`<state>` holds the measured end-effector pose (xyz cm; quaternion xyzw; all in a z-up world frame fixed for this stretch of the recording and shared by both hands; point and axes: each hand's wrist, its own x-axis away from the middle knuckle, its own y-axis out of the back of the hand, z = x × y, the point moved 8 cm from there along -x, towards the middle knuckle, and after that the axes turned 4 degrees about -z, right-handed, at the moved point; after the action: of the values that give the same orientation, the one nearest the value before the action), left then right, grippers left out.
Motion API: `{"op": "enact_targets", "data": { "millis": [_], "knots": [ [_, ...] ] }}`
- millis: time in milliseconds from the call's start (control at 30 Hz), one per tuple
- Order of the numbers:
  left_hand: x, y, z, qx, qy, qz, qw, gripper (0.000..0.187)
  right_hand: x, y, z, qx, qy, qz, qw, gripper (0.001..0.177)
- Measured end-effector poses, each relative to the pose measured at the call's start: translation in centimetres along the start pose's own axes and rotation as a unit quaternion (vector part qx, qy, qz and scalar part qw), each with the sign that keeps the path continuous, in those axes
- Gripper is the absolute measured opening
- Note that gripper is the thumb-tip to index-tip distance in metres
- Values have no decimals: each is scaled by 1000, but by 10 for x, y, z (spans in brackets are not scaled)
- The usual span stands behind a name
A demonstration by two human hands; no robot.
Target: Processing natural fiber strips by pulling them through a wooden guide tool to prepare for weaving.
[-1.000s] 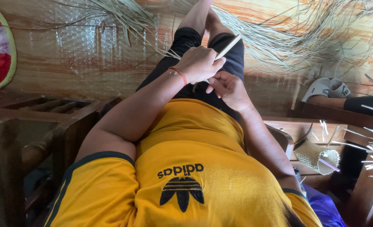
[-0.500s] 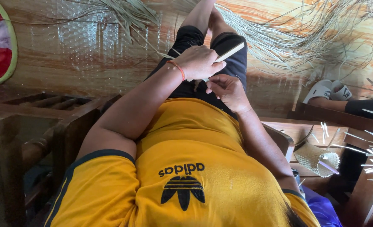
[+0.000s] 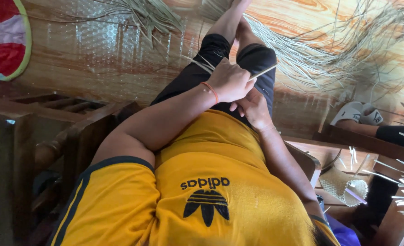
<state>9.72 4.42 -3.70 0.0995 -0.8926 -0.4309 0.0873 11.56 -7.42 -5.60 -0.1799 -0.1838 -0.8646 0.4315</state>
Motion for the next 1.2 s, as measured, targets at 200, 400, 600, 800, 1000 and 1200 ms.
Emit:
{"op": "enact_targets", "data": {
  "millis": [200, 400, 600, 800, 1000, 1200],
  "knots": [
    [2, 39, 18, 87, 0, -136, 987, 45, 14, -9, 27, 47, 4, 9, 999, 14],
    [36, 82, 58, 411, 184, -214, 867, 31, 6, 4, 17, -44, 9, -28, 999, 14],
    [52, -5, 56, 571, 256, -40, 779, 41, 1, 6, 24, -28, 52, -77, 995, 18],
    [50, -15, 45, 664, 279, -59, 691, 41, 6, -8, 37, -41, 53, -70, 995, 25],
    [56, -2, 49, 689, 300, -106, 651, 36, 8, -16, 34, -40, 38, -42, 998, 25],
    [31, 18, 144, 670, 302, -270, 622, 34, 10, -5, 33, 13, 66, -34, 997, 22]
  ]
}}
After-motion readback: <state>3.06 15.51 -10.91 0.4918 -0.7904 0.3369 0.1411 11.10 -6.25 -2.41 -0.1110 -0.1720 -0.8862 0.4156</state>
